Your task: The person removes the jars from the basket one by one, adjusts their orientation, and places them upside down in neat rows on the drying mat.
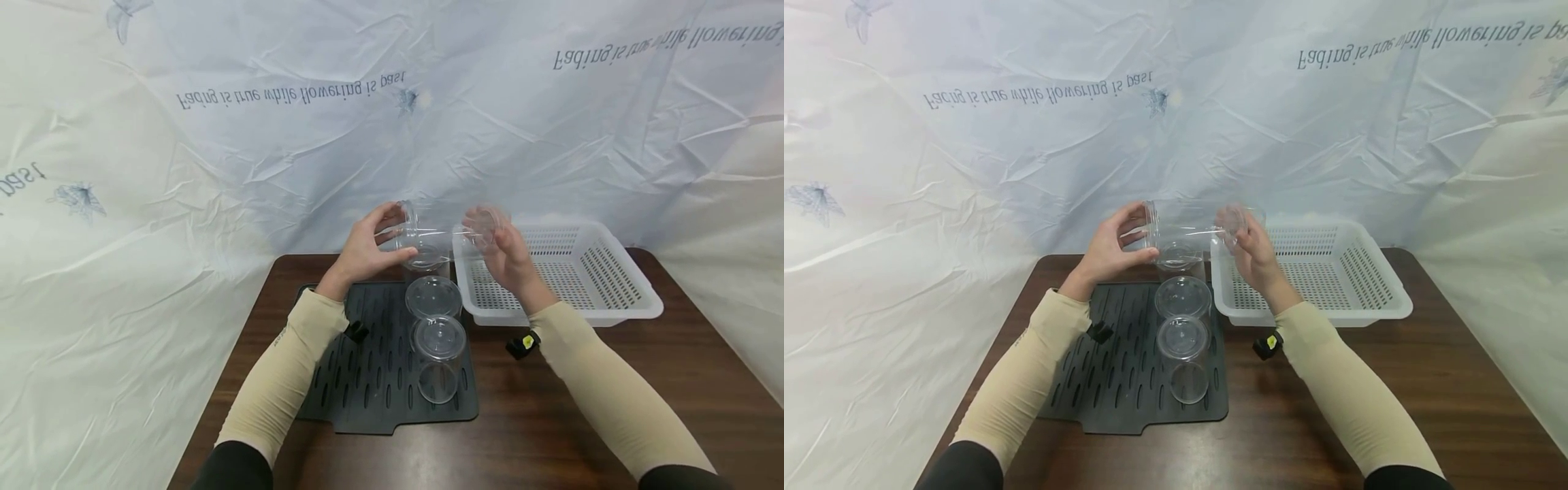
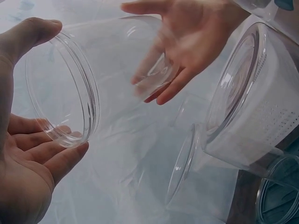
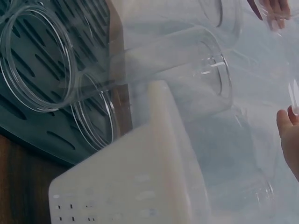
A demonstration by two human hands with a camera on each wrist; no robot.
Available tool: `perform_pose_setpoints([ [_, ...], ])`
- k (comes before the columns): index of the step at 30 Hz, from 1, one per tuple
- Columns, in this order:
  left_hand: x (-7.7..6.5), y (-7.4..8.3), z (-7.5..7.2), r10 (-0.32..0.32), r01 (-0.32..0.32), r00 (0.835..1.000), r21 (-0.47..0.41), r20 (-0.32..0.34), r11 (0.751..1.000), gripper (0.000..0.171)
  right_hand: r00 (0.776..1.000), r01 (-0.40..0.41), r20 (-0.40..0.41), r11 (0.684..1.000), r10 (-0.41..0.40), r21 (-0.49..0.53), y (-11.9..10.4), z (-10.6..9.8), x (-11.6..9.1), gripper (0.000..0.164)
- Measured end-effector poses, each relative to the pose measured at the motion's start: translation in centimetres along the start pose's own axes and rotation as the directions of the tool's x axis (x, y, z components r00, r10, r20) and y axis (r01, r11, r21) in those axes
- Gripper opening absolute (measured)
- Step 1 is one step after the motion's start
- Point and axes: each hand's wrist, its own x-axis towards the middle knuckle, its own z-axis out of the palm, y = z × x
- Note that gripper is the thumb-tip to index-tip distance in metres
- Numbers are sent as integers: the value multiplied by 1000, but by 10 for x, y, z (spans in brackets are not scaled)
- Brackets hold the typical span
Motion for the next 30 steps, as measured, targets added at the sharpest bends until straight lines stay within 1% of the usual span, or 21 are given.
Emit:
perform_pose_setpoints([
  [6,-2,-1,1,9,-9,1000,-20,0,1000,86,1000,1,31,999,-2,38,7,-4,-6,68],
  [12,-2,-2,2,11,-11,1000,-23,0,1000,88,998,8,61,996,-13,89,9,-3,-10,61],
  [15,-1,-2,2,13,-13,1000,-25,-2,1000,92,998,7,67,995,-13,96,9,-3,-11,61],
  [18,-2,-3,3,14,-14,1000,-29,-2,999,95,998,1,61,993,-8,115,8,-2,-12,60],
  [21,-2,-3,4,8,-7,1000,-33,6,999,93,999,-4,46,988,-3,156,7,-1,-11,56],
  [24,-3,-3,5,-1,2,1000,-33,16,999,91,999,7,30,985,-12,172,7,-1,-11,53],
  [30,-3,-3,6,-9,9,1000,-34,26,999,95,999,50,-9,991,-49,123,8,0,-11,54],
])
